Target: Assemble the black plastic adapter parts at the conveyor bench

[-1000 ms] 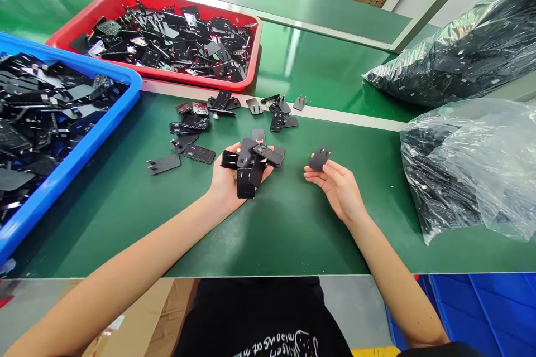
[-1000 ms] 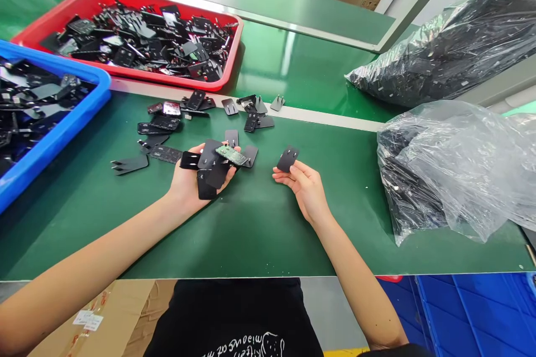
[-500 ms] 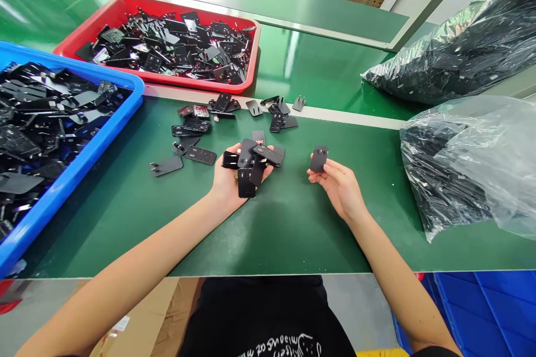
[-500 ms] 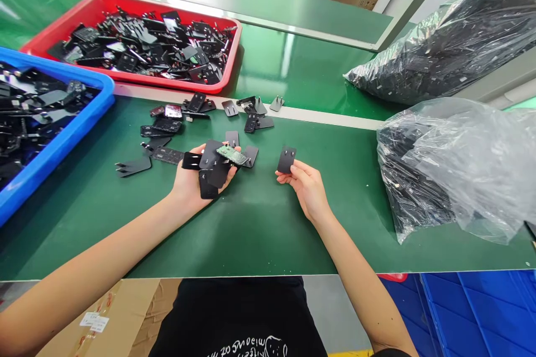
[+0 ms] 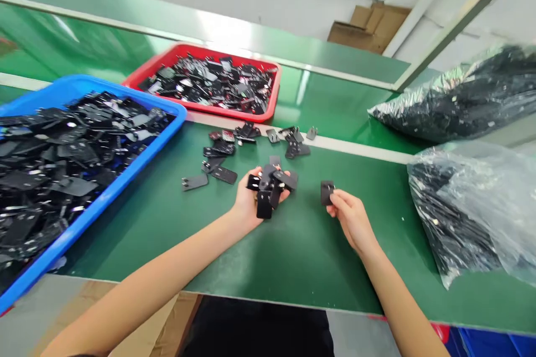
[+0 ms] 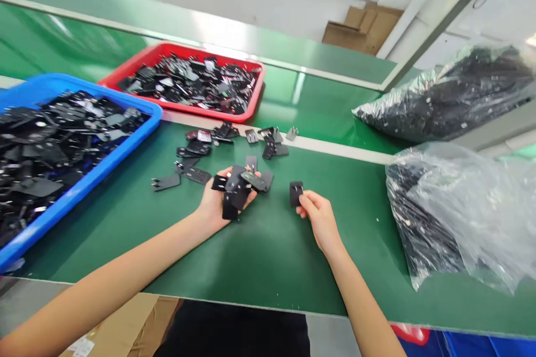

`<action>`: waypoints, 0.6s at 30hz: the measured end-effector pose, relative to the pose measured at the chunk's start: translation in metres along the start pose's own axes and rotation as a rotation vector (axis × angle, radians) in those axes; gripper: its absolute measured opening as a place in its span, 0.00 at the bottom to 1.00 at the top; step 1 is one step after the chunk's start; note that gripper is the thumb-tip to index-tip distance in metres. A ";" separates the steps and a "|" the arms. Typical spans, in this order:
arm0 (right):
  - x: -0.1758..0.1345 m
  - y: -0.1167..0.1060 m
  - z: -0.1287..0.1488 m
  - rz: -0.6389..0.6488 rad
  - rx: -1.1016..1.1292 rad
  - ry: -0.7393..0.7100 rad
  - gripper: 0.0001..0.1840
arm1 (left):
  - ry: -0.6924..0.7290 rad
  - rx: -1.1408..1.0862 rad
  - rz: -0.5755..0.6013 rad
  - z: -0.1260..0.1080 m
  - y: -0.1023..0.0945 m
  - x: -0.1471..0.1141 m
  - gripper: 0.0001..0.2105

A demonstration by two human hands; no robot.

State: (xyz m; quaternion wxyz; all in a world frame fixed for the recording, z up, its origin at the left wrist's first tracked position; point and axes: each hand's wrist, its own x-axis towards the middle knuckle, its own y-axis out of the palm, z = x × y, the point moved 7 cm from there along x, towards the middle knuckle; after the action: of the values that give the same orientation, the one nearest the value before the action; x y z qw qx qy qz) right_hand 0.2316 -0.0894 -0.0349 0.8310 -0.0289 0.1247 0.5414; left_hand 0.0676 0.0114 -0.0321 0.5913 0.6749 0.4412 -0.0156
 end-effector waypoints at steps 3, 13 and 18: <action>-0.002 0.006 -0.004 0.101 -0.111 0.065 0.16 | -0.020 -0.038 0.034 0.001 -0.004 -0.001 0.13; 0.069 0.087 0.073 0.420 -0.244 0.052 0.18 | -0.019 -0.071 0.004 0.005 -0.018 -0.004 0.15; 0.148 0.175 0.086 0.491 -0.190 0.034 0.18 | 0.014 -0.101 0.017 0.004 -0.021 -0.005 0.16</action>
State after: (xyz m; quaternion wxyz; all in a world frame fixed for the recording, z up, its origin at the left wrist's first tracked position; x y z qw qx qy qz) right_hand 0.1442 0.1304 0.0278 0.6662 -0.0847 0.0906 0.7354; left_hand 0.0542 0.0032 -0.0472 0.6216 0.6482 0.4395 0.0164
